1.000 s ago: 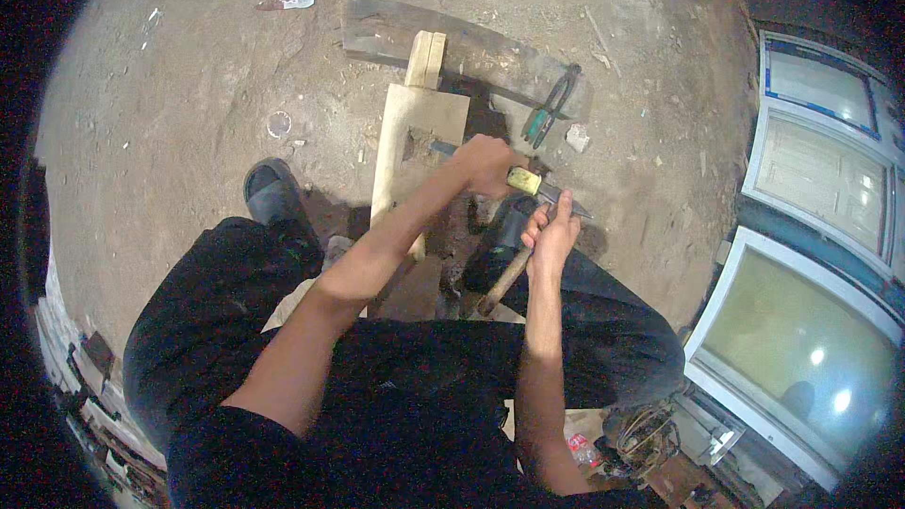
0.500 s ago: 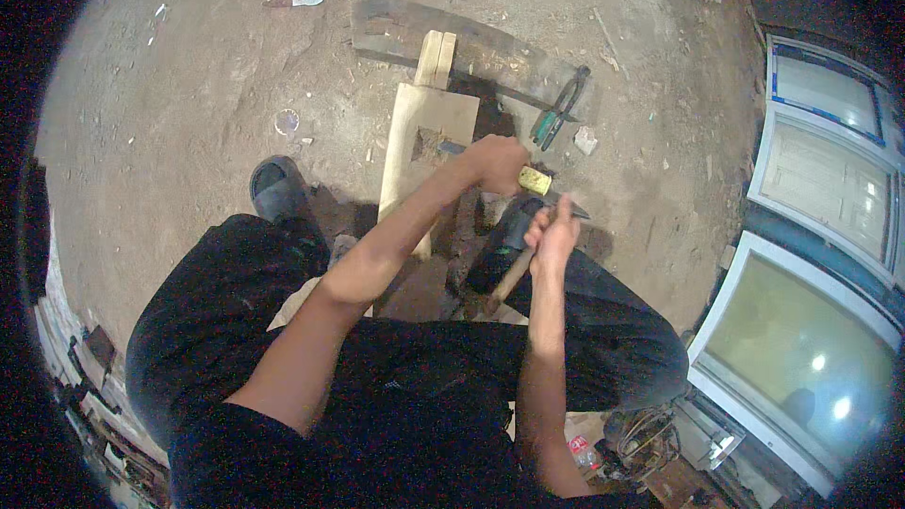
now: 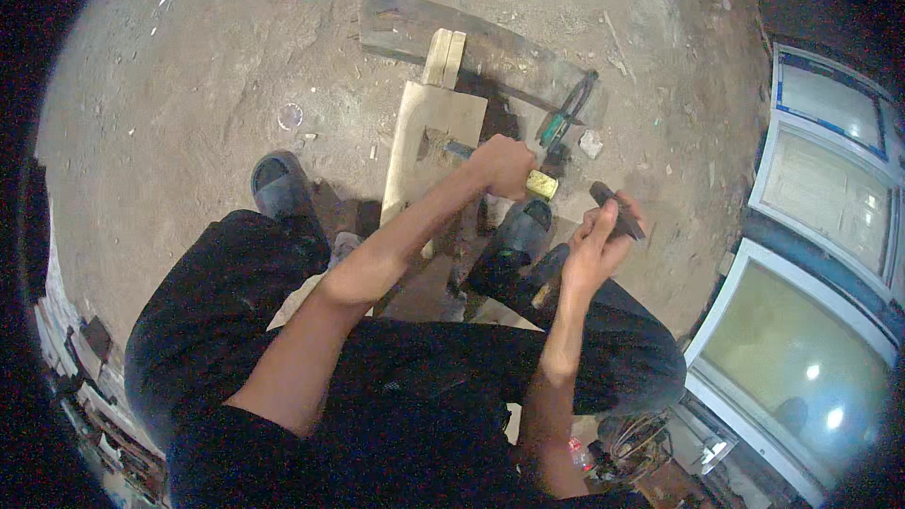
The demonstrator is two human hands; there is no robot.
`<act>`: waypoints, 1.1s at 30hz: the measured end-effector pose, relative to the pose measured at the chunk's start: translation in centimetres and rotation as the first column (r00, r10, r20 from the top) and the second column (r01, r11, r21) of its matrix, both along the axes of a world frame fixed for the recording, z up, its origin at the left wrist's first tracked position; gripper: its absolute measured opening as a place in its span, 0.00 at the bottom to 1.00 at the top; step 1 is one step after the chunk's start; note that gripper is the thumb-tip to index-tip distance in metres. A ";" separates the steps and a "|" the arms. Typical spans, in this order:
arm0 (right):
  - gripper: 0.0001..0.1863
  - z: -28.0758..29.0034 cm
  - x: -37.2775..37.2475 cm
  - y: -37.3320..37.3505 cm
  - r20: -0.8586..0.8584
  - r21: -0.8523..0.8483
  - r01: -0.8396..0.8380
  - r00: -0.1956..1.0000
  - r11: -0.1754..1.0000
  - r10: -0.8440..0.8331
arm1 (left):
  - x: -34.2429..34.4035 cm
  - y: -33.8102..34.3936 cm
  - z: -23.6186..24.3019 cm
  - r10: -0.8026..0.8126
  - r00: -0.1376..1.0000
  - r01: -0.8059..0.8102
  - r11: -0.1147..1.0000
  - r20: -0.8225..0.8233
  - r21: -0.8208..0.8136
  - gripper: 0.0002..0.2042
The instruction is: The person sharpens a metal tool bit against a file and then uses a hammer and a punch to drive a component into a wooden block.
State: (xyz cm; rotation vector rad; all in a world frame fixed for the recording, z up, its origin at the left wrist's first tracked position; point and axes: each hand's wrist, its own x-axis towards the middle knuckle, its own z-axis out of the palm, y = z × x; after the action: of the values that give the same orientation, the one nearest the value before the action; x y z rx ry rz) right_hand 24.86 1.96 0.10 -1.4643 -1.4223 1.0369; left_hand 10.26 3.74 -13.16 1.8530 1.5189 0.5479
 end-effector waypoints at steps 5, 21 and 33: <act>0.14 -3.1 1.9 0.6 0.552 0.285 -0.375 0.816 0.882 0.168 | 0.3 0.4 -0.1 -0.027 0.999 0.028 1.000 0.043 -0.013 0.15; 0.14 -3.9 2.0 0.7 0.627 0.046 -0.291 0.753 0.955 0.199 | 0.5 1.0 -1.0 -0.010 1.000 0.010 1.000 0.026 0.021 0.13; 0.16 -4.6 3.2 0.6 0.562 0.094 -0.265 0.810 0.960 0.169 | 1.0 0.3 -1.6 -0.077 0.997 0.078 0.994 -0.017 0.072 0.14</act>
State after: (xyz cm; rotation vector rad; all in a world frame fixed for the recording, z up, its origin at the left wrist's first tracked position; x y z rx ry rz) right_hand 28.06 2.59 -4.48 -1.5677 -2.0779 0.6152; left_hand 11.23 4.02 -14.79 1.9662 1.4467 0.5606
